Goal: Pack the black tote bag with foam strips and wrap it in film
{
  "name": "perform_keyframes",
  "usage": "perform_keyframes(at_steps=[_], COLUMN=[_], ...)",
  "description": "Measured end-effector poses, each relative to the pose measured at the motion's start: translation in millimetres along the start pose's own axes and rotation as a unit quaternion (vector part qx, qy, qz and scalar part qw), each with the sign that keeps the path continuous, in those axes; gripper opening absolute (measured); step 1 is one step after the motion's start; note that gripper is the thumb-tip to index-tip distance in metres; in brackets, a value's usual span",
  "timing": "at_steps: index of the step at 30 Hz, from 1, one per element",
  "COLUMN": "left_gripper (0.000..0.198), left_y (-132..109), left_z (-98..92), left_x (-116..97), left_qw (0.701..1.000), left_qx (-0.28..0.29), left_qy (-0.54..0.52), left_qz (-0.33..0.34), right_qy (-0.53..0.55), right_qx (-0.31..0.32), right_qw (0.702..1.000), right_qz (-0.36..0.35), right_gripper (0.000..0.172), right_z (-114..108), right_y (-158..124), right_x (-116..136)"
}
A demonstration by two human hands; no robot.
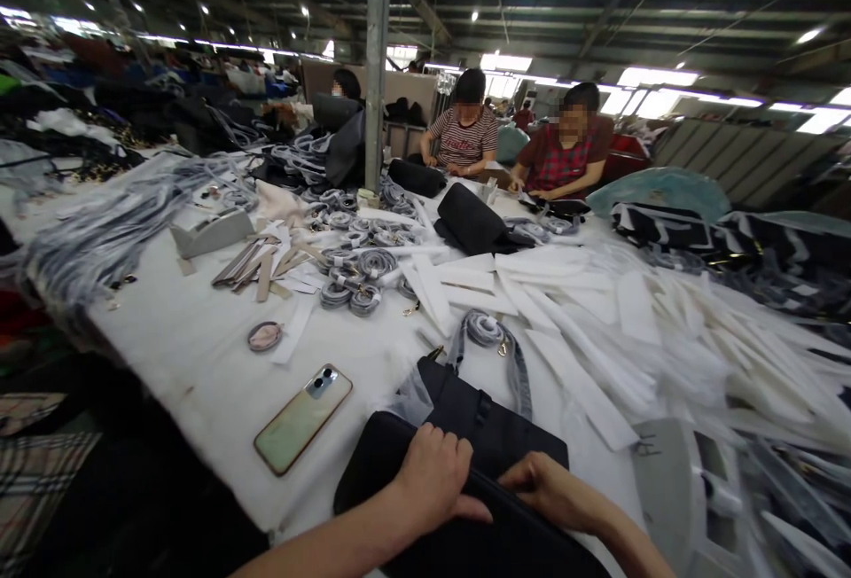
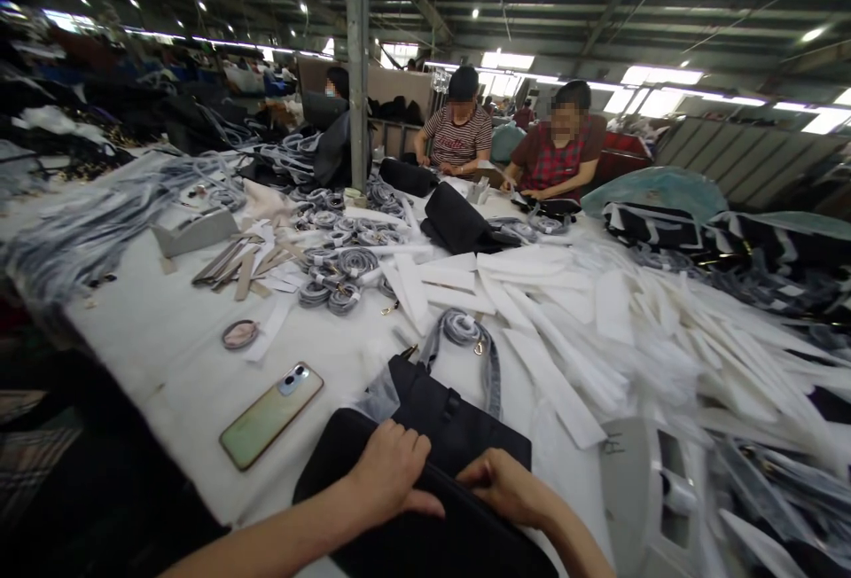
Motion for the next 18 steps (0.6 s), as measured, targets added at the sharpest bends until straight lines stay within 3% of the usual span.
perform_keyframes(at_steps=[3, 6, 8, 13, 15, 18], left_gripper=[0.076, 0.074, 0.071, 0.067, 0.066, 0.064], left_y=[10, 12, 11, 10, 9, 8], left_z=[2.7, 2.4, 4.2, 12.3, 13.3, 12.1], left_x=[2, 5, 6, 9, 9, 9], left_qw=[0.998, 0.996, 0.995, 0.994, 0.994, 0.994], left_qx=[0.069, 0.088, 0.094, 0.108, 0.11, 0.11], left_qy=[-0.009, -0.015, -0.015, -0.011, -0.011, -0.009], left_qz=[-0.002, 0.003, 0.004, 0.007, 0.009, 0.006], right_qy=[0.04, 0.047, 0.05, 0.023, -0.017, -0.059], right_qx=[0.003, -0.093, -0.163, -0.274, -0.284, -0.276], right_qw=[0.999, 0.994, 0.983, 0.957, 0.956, 0.958], right_qz=[0.032, 0.043, 0.07, 0.093, 0.067, 0.04], right_gripper=[0.042, 0.065, 0.071, 0.048, 0.038, 0.038], right_z=[2, -9, -18, -17, -7, 10], right_y=[3, -10, -31, -90, -101, -104], right_x=[-14, -32, -45, -66, -68, -73])
Point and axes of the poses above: each hand's wrist, its own y-axis towards the middle knuckle, its own z-axis out of the palm, x = y × z, the point moved 6 cm from there along y, towards the middle knuckle, and after that the axes turned 1 degree about z, right-handed, at the moved point
